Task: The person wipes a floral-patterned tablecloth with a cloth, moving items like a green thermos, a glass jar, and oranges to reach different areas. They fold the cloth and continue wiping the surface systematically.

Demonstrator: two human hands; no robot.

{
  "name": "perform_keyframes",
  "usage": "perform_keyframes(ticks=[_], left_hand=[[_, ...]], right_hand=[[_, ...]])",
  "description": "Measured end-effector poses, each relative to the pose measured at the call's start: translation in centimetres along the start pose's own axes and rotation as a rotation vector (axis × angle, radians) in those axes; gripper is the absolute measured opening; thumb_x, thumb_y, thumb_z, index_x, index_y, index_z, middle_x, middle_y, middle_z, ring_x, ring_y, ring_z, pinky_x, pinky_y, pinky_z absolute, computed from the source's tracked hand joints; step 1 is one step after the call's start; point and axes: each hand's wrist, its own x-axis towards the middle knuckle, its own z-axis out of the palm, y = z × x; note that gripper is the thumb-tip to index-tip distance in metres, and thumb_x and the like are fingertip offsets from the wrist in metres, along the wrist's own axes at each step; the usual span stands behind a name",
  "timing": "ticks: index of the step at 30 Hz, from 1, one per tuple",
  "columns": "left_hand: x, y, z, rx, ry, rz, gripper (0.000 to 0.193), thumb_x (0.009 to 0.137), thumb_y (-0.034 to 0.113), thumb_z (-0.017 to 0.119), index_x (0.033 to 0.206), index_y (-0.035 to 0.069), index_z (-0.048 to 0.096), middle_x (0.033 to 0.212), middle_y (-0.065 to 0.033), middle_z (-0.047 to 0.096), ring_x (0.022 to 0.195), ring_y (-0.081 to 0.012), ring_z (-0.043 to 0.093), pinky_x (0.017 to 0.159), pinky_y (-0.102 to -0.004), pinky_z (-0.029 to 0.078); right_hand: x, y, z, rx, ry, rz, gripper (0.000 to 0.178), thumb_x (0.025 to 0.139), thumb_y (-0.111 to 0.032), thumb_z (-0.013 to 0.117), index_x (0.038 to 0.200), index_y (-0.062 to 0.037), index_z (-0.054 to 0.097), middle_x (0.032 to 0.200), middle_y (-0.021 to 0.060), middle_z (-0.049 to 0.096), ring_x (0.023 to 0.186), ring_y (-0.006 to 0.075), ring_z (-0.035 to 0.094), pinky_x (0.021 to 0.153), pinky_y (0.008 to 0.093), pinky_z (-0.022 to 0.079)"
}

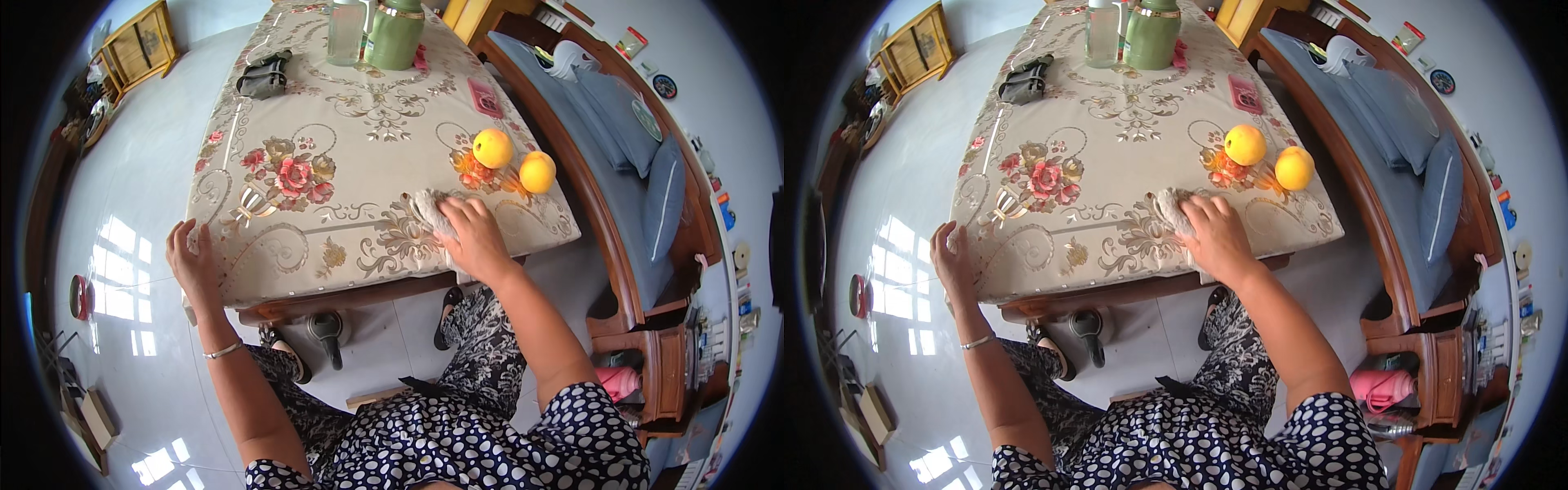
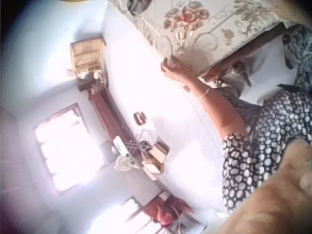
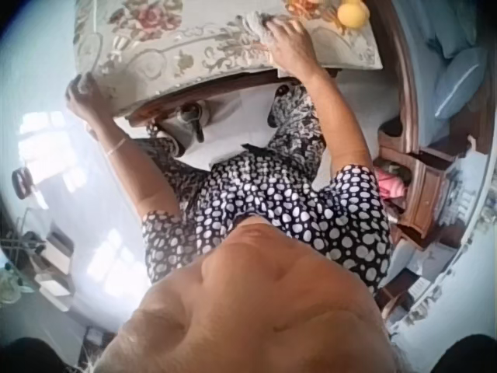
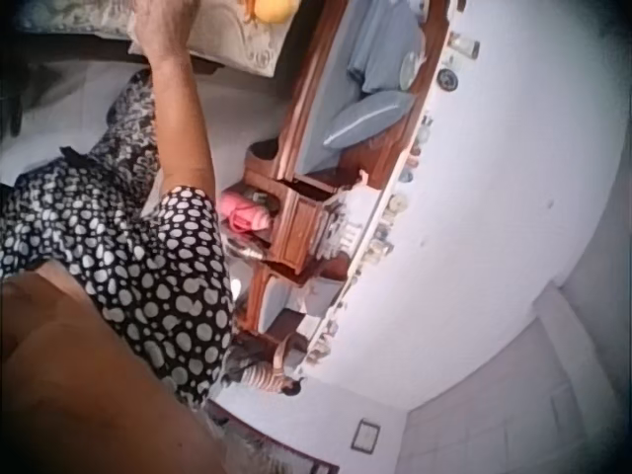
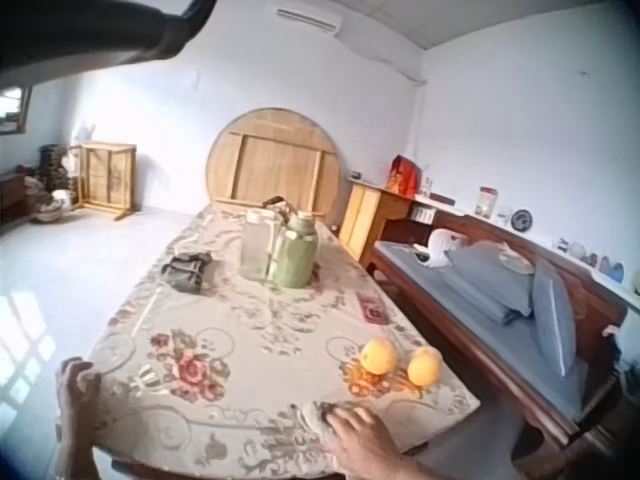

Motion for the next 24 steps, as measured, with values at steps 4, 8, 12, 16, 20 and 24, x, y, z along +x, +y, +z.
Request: perform_keyframes(ticks=[4,8,12,16,20,24], left_hand=[[0.0,0.4,0.4,-0.002,-0.016,-0.007,0.026,0.088,0.022,0.064,0.108,0.005,0.064,0.121,-0.0125,0.056,0.116,-0.0300,0.049,0.099,-0.0395,0.039],[0.0,0.6,-0.1,-0.013,-0.034,-0.039,0.027,0.088,0.022,0.064,0.109,0.005,0.063,0.122,-0.0124,0.056,0.117,-0.0299,0.049,0.100,-0.0401,0.038],[0.0,1.5,0.0,0.011,-0.058,-0.054,0.026,0.088,0.020,0.063,0.109,0.005,0.062,0.122,-0.0131,0.056,0.118,-0.0303,0.048,0.100,-0.0405,0.038],[0.1,0.6,0.2,0.078,-0.077,-0.011,0.025,0.088,0.017,0.063,0.108,0.004,0.062,0.122,-0.0140,0.055,0.118,-0.0311,0.048,0.101,-0.0407,0.038],[0.1,1.0,-0.1,0.104,-0.082,0.019,0.024,0.090,0.017,0.061,0.110,0.003,0.061,0.121,-0.0137,0.057,0.114,-0.0284,0.053,0.098,-0.0383,0.041],[0.1,2.1,-0.2,0.100,-0.099,-0.011,0.024,0.088,0.015,0.063,0.109,0.004,0.061,0.122,-0.0141,0.057,0.115,-0.0291,0.053,0.098,-0.0391,0.041]], right_hand=[[1.4,1.6,1.5,-0.011,0.013,-0.022,0.050,0.082,-0.025,0.066,0.125,-0.0034,0.050,0.130,0.0146,0.047,0.117,0.0348,0.042,0.100,0.0435,0.037],[8.3,4.1,4.9,-0.031,-0.029,0.062,0.050,0.086,-0.026,0.063,0.127,-0.0028,0.047,0.133,0.0153,0.044,0.121,0.0376,0.038,0.104,0.0439,0.034],[15.5,7.1,8.6,-0.074,-0.036,0.108,0.050,0.088,-0.030,0.060,0.128,-0.0030,0.048,0.134,0.0150,0.045,0.121,0.0378,0.040,0.104,0.0444,0.034],[21.8,8.8,11.3,-0.077,-0.070,0.177,0.050,0.089,-0.035,0.058,0.128,-0.0046,0.050,0.133,0.0142,0.047,0.119,0.0376,0.043,0.103,0.0440,0.036],[26.5,10.2,13.2,-0.092,-0.053,0.202,0.048,0.089,-0.038,0.056,0.126,-0.0067,0.053,0.132,0.0126,0.050,0.117,0.0366,0.045,0.102,0.0430,0.037],[30.7,12.7,15.4,-0.157,-0.047,0.206,0.046,0.089,-0.039,0.055,0.124,-0.0091,0.055,0.132,0.0096,0.050,0.118,0.0349,0.045,0.101,0.0415,0.038]])
